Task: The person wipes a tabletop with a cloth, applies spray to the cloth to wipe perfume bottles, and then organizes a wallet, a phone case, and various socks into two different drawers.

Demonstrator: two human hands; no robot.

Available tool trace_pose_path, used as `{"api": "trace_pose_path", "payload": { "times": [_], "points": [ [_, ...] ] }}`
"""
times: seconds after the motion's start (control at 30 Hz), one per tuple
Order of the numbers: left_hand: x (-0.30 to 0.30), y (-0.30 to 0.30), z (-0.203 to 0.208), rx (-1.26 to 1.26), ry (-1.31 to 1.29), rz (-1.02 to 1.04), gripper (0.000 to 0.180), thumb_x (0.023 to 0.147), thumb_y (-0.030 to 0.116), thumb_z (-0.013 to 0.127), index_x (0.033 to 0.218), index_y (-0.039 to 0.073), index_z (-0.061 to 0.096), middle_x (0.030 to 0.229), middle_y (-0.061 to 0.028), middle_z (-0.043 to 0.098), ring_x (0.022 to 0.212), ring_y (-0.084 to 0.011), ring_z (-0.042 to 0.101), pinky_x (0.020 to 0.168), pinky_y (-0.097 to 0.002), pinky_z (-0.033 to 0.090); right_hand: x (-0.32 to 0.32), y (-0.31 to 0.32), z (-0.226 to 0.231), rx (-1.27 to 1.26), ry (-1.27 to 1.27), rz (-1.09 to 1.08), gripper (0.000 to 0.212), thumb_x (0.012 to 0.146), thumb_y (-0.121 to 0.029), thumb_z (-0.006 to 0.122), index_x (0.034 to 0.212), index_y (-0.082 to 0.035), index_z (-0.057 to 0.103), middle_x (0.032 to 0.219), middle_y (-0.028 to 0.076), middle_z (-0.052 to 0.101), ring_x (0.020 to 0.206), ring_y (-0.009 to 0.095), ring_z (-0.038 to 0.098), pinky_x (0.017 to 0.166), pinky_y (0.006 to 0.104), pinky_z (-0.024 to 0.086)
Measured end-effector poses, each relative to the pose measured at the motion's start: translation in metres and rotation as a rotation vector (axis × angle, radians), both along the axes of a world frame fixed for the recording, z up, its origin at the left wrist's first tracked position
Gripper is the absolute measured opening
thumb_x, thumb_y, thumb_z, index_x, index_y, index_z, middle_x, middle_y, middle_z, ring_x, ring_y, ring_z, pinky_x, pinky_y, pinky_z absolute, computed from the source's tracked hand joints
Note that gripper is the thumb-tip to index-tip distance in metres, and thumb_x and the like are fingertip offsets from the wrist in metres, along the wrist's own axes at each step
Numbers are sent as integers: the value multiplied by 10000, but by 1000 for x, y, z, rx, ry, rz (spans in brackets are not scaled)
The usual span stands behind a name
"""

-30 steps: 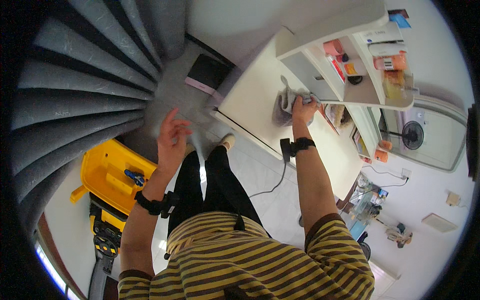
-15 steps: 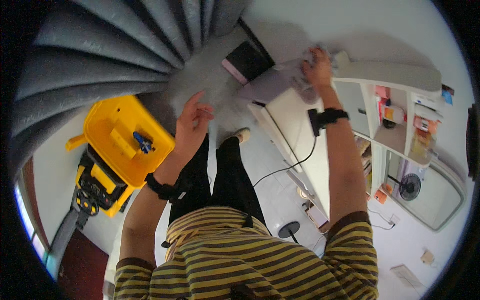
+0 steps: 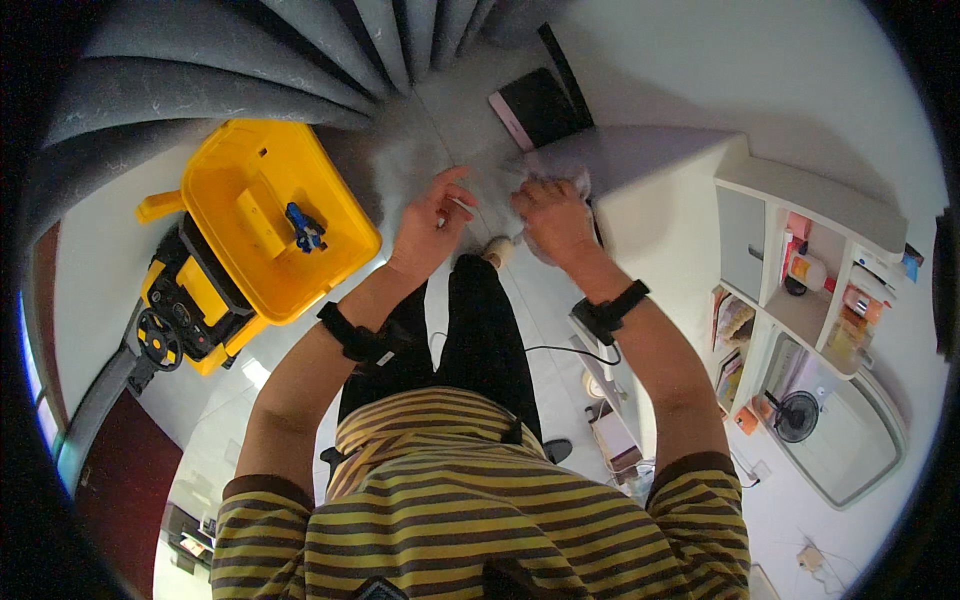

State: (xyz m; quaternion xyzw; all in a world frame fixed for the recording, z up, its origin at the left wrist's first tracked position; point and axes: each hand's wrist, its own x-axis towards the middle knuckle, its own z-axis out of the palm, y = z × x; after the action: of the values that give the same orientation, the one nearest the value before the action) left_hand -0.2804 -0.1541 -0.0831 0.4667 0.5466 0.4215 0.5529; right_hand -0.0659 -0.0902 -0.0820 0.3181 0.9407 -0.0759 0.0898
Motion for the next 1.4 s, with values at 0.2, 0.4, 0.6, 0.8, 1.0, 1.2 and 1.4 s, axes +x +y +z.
{"api": "trace_pose_path", "payload": {
  "times": [0.2, 0.4, 0.6, 0.8, 1.0, 1.2, 1.4],
  "points": [
    [5, -19, -8, -19, 12, 93, 443, 791, -61, 496, 1217, 54, 448, 897, -87, 612, 722, -151, 618, 638, -251, 485, 63, -72, -41, -155, -605, -5, 234, 780, -122, 517, 988, -74, 613, 1086, 48, 566, 1065, 230, 489, 949, 379, 335],
    [48, -50, -12, -179, 99, -12, 452, 784, -32, 515, 1224, 48, 448, 909, -93, 611, 735, -169, 595, 669, -283, 487, 247, -235, -79, -131, -473, -50, 342, 748, -145, 545, 1079, -68, 590, 1126, 133, 561, 1111, 311, 477, 935, 470, 367],
    [154, -73, -70, -339, 42, -143, 384, 806, 67, 576, 1178, 17, 496, 934, -87, 636, 791, -145, 611, 682, -268, 502, 236, -242, 11, -801, -97, -393, 397, 637, -120, 653, 1026, -64, 603, 1043, 144, 587, 951, 291, 578, 800, 366, 486],
    [249, -95, -115, -696, -300, -24, 377, 806, 106, 605, 1169, 44, 524, 1003, -70, 624, 835, -179, 605, 709, -283, 499, 238, -197, 80, -121, 515, -586, 343, 668, -87, 602, 1011, -91, 587, 1029, 121, 579, 933, 317, 557, 829, 392, 465],
    [293, -101, -110, -735, -408, 146, 459, 838, 81, 509, 1287, 40, 424, 1101, -71, 550, 911, -174, 557, 779, -288, 477, 283, -169, 24, 200, 479, -745, 415, 727, -97, 604, 1132, -68, 523, 1195, 146, 450, 1113, 345, 405, 956, 443, 324],
    [302, -87, -109, -748, -759, 471, 381, 908, 229, 466, 1229, 26, 438, 1111, -67, 545, 1010, -197, 506, 849, -334, 431, 278, -175, 10, 239, 457, -722, 425, 753, -121, 590, 1166, -90, 497, 1201, 142, 438, 1114, 341, 394, 966, 455, 296],
    [300, -72, -135, -713, -877, 400, 375, 928, 395, 414, 995, 48, 541, 939, -47, 561, 875, -194, 515, 815, -329, 422, 280, -177, 10, 243, 435, -730, 423, 758, -133, 581, 1167, -85, 489, 1202, 150, 435, 1112, 338, 391, 954, 463, 287]
  ]
}}
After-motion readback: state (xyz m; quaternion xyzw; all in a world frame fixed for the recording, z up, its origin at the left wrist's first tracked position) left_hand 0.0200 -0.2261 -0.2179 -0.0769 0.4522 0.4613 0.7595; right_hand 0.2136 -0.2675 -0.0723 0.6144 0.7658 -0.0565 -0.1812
